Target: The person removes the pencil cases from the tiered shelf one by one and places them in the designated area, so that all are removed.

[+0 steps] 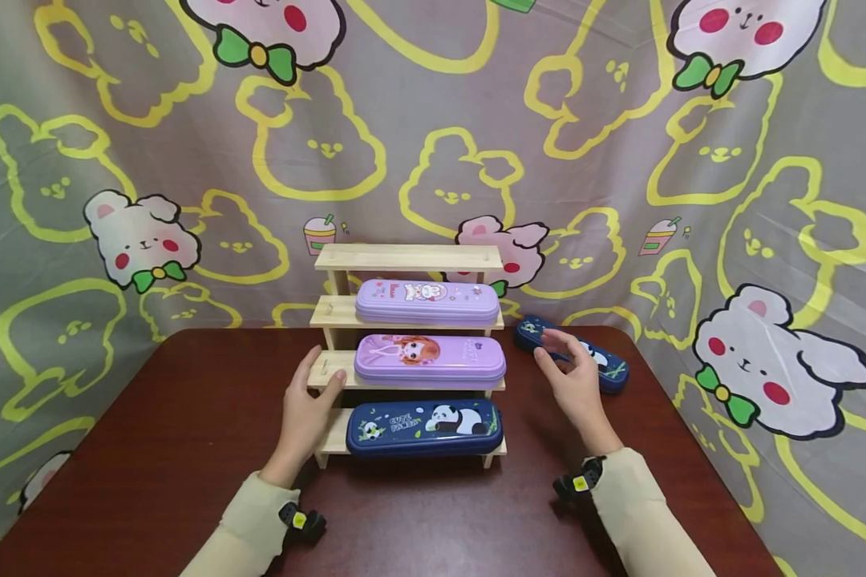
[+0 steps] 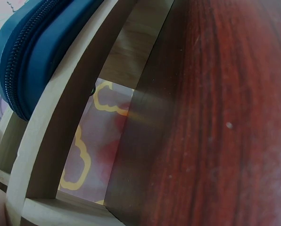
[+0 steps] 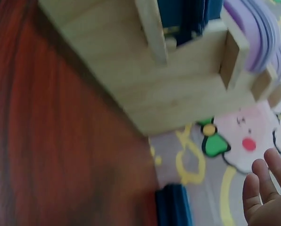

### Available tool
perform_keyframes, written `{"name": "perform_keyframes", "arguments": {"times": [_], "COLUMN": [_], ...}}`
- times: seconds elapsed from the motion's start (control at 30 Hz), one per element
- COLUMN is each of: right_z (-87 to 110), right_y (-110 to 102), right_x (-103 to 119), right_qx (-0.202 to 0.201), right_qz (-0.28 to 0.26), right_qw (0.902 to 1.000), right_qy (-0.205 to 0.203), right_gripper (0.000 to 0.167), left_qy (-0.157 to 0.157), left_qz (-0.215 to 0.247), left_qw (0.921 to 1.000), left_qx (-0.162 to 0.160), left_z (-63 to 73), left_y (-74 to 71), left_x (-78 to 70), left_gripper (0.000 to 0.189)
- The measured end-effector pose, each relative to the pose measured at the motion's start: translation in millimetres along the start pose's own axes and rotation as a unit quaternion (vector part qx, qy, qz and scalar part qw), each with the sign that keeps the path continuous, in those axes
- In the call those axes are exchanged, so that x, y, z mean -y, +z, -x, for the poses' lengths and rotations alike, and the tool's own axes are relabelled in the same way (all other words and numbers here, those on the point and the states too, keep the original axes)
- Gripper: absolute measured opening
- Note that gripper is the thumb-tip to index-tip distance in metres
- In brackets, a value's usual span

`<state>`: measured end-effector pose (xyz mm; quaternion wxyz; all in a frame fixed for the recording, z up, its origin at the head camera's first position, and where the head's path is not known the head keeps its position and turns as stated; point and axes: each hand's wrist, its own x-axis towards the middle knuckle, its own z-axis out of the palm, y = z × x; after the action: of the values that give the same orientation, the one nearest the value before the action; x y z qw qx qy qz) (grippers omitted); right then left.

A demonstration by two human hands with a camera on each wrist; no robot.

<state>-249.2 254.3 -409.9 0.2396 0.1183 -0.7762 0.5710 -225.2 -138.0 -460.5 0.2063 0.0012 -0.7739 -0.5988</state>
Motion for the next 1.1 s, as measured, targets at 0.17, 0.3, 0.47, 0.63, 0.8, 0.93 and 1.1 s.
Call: {"name": "perform_keyframes", "arguments": {"times": [0.17, 0.3, 0.47, 0.63, 0.8, 0.93, 1.1], "right_z": [-7.8, -15.2, -22.9, -29.8, -40.1, -51.6, -60.5], "right_y": [13.6, 21.9, 29.4, 36.3, 47.6, 55.4, 60.5], "right_x": [12.8, 23.8, 38.9, 50.1, 45.5, 30.1, 26.9], "right_qx": [0.024, 0.047, 0.07, 0.114, 0.158, 0.169, 0.177], "right_qz": [-0.026, -0.021, 0.015, 0.044, 0.062, 0.085, 0.1], "right_qw": [0.9992, 0.9979, 0.9958, 0.9916, 0.9848, 0.9813, 0.978], "right_qy": [-0.018, -0.039, -0.057, -0.042, -0.036, -0.036, -0.046], "right_gripper": [0.038, 0.041, 0.046, 0.057, 0.073, 0.079, 0.082], "left_qy": [0.001, 0.001, -0.001, -0.001, -0.001, -0.001, -0.001], "left_qz": [0.002, 0.003, -0.001, -0.003, -0.005, -0.008, -0.006], "left_qw": [1.0, 1.0, 1.0, 1.0, 1.0, 1.0, 1.0], "left_qx": [0.0, -0.001, 0.003, 0.002, -0.002, 0.0, 0.004], "left_z": [0.7, 0.9, 0.7, 0.6, -0.1, -0.7, -0.9], "left_y": [1.4, 2.0, 2.1, 1.0, -0.5, -0.8, -0.5], "left_x": [-0.6, -0.8, -0.4, 0.7, 0.7, 0.9, 0.8], "left_gripper": [0.07, 0.069, 0.069, 0.07, 0.069, 0.068, 0.069]}}
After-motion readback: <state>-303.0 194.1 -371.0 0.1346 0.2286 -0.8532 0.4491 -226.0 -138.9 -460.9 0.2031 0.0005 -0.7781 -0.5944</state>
